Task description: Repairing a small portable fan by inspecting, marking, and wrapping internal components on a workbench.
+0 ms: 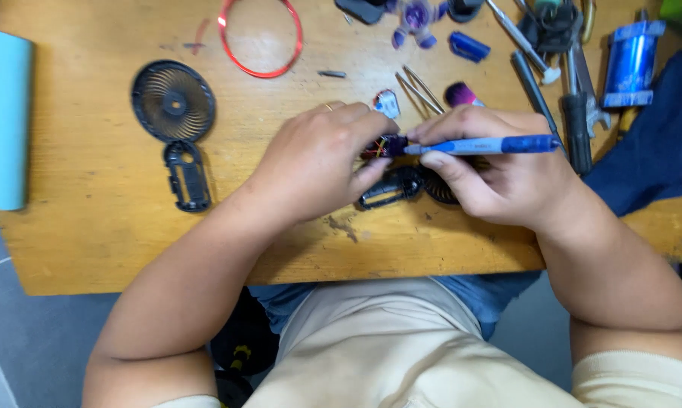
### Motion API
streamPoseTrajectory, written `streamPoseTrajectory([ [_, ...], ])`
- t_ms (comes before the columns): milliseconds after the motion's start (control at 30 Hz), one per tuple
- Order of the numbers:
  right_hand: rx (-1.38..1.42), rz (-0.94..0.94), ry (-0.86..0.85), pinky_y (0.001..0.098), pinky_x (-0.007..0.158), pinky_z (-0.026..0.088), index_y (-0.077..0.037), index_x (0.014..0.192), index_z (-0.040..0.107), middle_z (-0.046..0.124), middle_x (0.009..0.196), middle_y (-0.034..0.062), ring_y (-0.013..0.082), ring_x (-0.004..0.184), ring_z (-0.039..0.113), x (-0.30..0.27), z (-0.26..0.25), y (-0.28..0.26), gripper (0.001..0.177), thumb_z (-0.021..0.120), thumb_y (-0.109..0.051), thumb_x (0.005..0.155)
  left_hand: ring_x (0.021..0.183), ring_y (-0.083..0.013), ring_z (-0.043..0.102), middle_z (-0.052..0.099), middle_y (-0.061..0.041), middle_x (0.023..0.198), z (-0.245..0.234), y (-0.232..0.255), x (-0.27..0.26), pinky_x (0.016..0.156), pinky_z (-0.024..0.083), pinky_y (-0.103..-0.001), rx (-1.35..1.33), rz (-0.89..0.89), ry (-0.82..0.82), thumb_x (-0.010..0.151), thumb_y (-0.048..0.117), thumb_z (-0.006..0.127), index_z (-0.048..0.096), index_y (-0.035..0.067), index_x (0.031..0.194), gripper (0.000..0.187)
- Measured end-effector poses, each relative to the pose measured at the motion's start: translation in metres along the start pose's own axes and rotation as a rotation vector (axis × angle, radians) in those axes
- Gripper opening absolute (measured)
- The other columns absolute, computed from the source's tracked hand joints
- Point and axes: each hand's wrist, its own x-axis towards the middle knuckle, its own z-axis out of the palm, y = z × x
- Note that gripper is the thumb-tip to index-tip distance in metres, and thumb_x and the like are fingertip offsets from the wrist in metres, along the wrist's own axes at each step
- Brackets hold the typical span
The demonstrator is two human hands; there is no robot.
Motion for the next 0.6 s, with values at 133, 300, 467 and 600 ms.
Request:
streamPoseTrajectory([
  [133,-0.075,0.048,0.105,0.0356,0.091,0.064,0.007,0.126,0.078,0.084,0.117,0.0197,0.0284,0.098,0.082,-0.006,-0.003,0.004,0.022,0.073,-0.011,0.114,0.094,-0.0403,0.079,0.084,-0.016,0.114,-0.017,0.008,0.002,0.073,0.062,-0.059,-0.023,-0.032,-0.020,0.104,0.030,0.080,0.068,0.019,0.150,0.049],
  [300,-0.130,0.046,0.187,0.0371,0.095,0.066,0.004,0.119,0.081,0.083,0.113,0.0196,0.0296,0.100,0.083,-0.011,-0.007,0.009,0.021,0.074,-0.014,0.112,0.134,-0.0412,0.071,0.075,-0.019,0.153,-0.077,0.030,-0.015,0.107,0.054,-0.049,-0.141,-0.181,-0.211,0.096,0.041,0.088,0.039,0.030,0.178,0.096],
  [467,-0.111,0.042,0.209,0.0387,0.092,0.067,0.005,0.117,0.079,0.082,0.111,0.0197,0.0306,0.098,0.081,-0.013,-0.004,0.017,0.019,0.075,-0.012,0.110,0.105,-0.0203,0.063,0.064,-0.010,0.128,-0.150,0.019,-0.035,0.092,0.049,-0.036,-0.254,0.015,0.801,0.120,0.021,0.073,0.053,0.012,0.151,0.037],
  [600,-0.110,-0.033,0.286,0.0413,0.077,0.064,-0.005,0.107,0.085,0.084,0.089,0.0155,0.0398,0.083,0.083,-0.008,0.009,0.019,0.013,0.079,-0.017,0.110,0.090,-0.0174,0.055,0.057,-0.010,0.107,-0.177,0.018,-0.047,0.073,0.042,-0.033,-0.273,0.067,1.166,0.128,0.013,0.064,0.050,0.013,0.138,0.017],
])
